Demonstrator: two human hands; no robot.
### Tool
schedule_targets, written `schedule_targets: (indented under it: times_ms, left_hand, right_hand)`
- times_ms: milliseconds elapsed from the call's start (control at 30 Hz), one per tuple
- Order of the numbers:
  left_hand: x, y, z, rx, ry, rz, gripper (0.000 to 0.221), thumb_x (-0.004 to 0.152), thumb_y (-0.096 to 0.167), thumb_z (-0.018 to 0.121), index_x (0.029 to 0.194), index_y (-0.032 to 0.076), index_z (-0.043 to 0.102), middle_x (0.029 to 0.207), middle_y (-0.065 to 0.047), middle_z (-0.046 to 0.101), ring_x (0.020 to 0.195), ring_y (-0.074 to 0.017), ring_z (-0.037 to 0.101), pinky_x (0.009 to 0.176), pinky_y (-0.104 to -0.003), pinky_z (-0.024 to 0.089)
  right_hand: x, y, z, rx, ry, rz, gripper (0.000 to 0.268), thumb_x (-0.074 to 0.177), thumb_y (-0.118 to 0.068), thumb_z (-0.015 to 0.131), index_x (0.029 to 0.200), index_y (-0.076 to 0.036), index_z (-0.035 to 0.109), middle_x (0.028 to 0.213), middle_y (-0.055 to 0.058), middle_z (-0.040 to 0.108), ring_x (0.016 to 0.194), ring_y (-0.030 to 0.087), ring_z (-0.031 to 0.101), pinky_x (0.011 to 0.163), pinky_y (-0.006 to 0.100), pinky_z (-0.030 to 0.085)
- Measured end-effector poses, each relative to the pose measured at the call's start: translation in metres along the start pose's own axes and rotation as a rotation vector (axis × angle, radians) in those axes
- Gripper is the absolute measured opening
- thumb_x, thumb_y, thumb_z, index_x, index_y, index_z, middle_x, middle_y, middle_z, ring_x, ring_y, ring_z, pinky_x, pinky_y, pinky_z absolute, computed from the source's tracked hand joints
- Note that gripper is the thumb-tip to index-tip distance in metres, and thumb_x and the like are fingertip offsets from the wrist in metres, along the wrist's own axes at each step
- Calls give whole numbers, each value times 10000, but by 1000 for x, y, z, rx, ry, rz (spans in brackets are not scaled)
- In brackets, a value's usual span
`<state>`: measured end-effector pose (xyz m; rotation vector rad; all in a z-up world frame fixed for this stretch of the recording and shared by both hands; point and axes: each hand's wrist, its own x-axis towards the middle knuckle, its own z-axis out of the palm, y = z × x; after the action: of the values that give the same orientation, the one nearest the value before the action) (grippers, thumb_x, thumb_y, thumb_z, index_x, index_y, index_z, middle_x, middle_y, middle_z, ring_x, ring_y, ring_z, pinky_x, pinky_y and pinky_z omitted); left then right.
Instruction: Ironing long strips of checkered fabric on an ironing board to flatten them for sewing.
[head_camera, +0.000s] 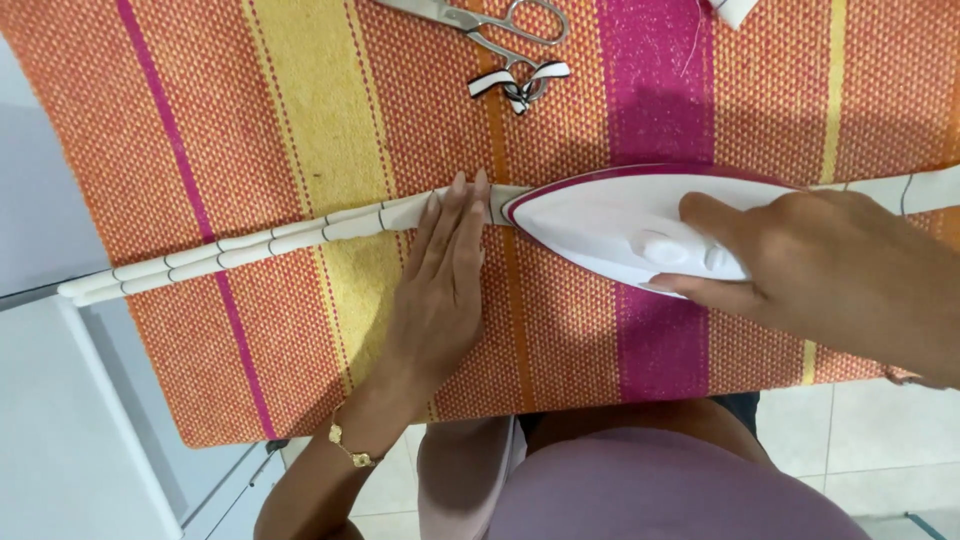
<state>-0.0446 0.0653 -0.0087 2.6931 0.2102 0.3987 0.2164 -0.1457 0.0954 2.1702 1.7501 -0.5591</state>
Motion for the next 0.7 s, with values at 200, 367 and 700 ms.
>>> schedule_targets:
  times_ms: [200, 367, 700]
  left_hand:
    - [0, 0, 1, 39, 17, 13, 504, 1146, -229, 479, 1614, -141, 315, 1713, -290, 383, 1645, -418, 347, 1417, -554, 338]
    - [1, 1, -1, 41, 24, 10, 497, 1135, -229, 506, 1596, -139, 345, 1703, -299, 392, 1634, -426, 366, 1406, -559, 347]
    - [2, 3, -2, 38, 12, -7, 471, 1178, -100, 538, 1600, -137, 334, 1695, -317, 401, 1626, -446, 382, 1398, -566, 362]
  right_hand:
    - [13, 7, -6, 66, 54, 40, 699, 977, -714, 597, 1366, -135, 633, 595, 74, 743, 540, 304, 769, 510, 503, 625]
    - [-6, 1, 10, -20, 71, 32, 671, 947, -802, 561, 1287, -226, 614, 539, 33, 690, 571, 305, 735, 540, 481, 590]
    - [-21, 7, 27, -101, 30, 113, 736, 894, -911, 514, 1255, -272, 572, 496, -29, 654, 475, 244, 690, 488, 438, 534]
